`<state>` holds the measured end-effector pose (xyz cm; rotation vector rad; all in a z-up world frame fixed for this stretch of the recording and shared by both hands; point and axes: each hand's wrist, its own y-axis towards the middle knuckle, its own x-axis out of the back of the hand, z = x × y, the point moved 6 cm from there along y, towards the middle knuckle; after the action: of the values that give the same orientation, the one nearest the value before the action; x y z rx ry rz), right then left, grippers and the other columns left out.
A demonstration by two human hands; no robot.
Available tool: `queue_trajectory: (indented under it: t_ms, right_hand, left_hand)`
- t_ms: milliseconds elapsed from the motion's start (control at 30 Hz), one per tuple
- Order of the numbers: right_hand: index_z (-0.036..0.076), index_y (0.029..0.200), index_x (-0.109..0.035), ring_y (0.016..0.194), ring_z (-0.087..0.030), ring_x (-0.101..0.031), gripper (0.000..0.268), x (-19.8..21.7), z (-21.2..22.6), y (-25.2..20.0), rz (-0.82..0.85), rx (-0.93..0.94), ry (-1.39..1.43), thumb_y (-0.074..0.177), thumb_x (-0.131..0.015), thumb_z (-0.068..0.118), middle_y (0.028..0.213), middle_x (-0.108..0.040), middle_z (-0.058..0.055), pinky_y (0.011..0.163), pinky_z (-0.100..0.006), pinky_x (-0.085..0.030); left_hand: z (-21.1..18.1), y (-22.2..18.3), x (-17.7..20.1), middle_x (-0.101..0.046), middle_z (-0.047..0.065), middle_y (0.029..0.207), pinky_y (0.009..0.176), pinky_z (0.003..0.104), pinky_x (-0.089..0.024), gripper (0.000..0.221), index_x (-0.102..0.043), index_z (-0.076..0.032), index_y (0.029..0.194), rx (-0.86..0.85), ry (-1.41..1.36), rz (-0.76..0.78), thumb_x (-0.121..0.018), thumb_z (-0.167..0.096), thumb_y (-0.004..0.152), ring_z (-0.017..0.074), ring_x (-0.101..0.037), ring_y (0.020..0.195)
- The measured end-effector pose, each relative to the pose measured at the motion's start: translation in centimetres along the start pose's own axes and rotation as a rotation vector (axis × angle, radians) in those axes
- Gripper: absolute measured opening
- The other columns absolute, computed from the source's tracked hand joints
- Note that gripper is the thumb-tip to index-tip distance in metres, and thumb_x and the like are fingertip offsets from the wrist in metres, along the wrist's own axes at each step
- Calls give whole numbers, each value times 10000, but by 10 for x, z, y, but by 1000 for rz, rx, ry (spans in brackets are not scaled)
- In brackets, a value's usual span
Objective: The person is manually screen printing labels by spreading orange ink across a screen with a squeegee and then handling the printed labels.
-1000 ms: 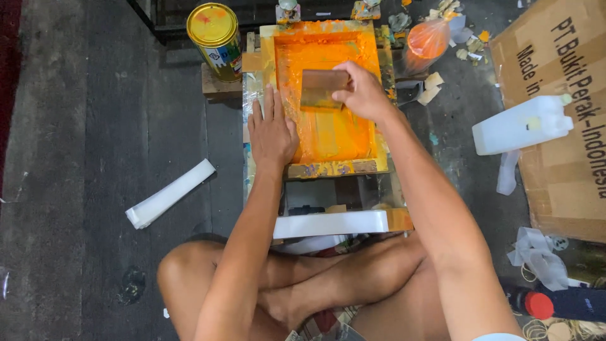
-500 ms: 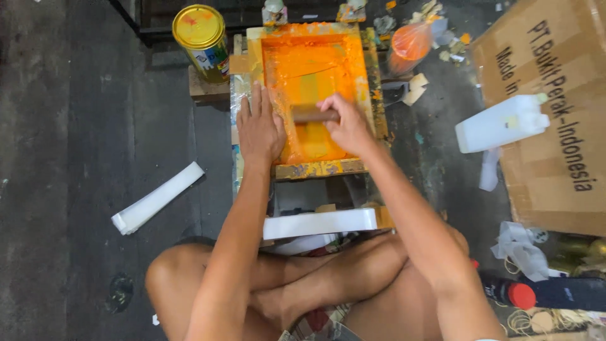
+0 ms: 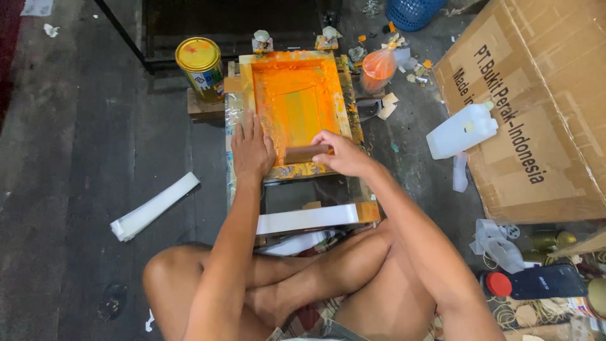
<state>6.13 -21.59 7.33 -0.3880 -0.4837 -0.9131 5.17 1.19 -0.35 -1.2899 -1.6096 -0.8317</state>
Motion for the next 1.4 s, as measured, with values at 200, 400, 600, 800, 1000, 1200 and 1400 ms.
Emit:
queue_trajectory:
  t_ms: [200,400,600,800,1000,1200,1400]
  right_hand:
    - [56,1249,-622,1064,-330,-695,321,-5,-31,32,64,-46,104,943,-715,70,1149,-720,-198,918,-440,-543]
    - [45,1339,-603,940,-235,-640,519,-2,-28,40,34,-49,38,858,-796,79,1070,-665,-130,830,-398,-542]
    - [43,1363,-567,936,-264,-675,558,4,-40,78,16,3,129,855,-798,28,1087,-668,-149,825,-394,-545]
    - [152,1348,-580,948,-291,-680,529,28,-47,127,-145,110,-60,885,-834,138,1096,-641,-115,769,-393,-546]
    - [64,1076,-507,862,-202,-618,349,38,-1,127,-323,264,-47,839,-684,-122,988,-646,-64,751,-345,-469]
    - [114,1080,-537,1135,-384,-677,355,22,-19,117,-269,286,-101,854,-758,-47,1149,-743,-161,917,-477,-541]
    - [117,1053,-552,1038,-417,-704,341,4,-5,62,-263,247,-63,835,-751,-52,1035,-738,-179,883,-504,-543]
  left_hand:
    - [0,-4,-1,-96,-4,1750,1243,505,-219,666,-214,-161,1668,-12,23,-9,-208,-395,1045,386,-208,1549]
    - [-3,-2,2,-79,9,1752,1237,507,-230,683,-207,-147,1672,-15,50,-8,-225,-405,1040,397,-213,1552]
    - [-7,15,9,-106,0,1747,1249,494,-227,655,-237,-177,1669,-10,36,-22,-204,-397,1053,376,-217,1562]
    - [-8,34,12,-128,18,1743,1262,499,-219,649,-258,-171,1662,-10,38,-22,-187,-392,1056,367,-228,1569]
    - [-7,39,7,-274,78,1688,1202,503,-266,602,-359,-77,1591,-98,-15,-243,-379,-295,1030,381,-293,1521]
    - [-9,38,15,-119,11,1742,1259,496,-221,631,-276,-171,1658,-18,34,-14,-213,-369,1062,338,-238,1564]
    - [-12,34,20,-88,17,1746,1262,500,-179,648,-235,-175,1670,-21,-1,36,-195,-373,1054,350,-195,1570]
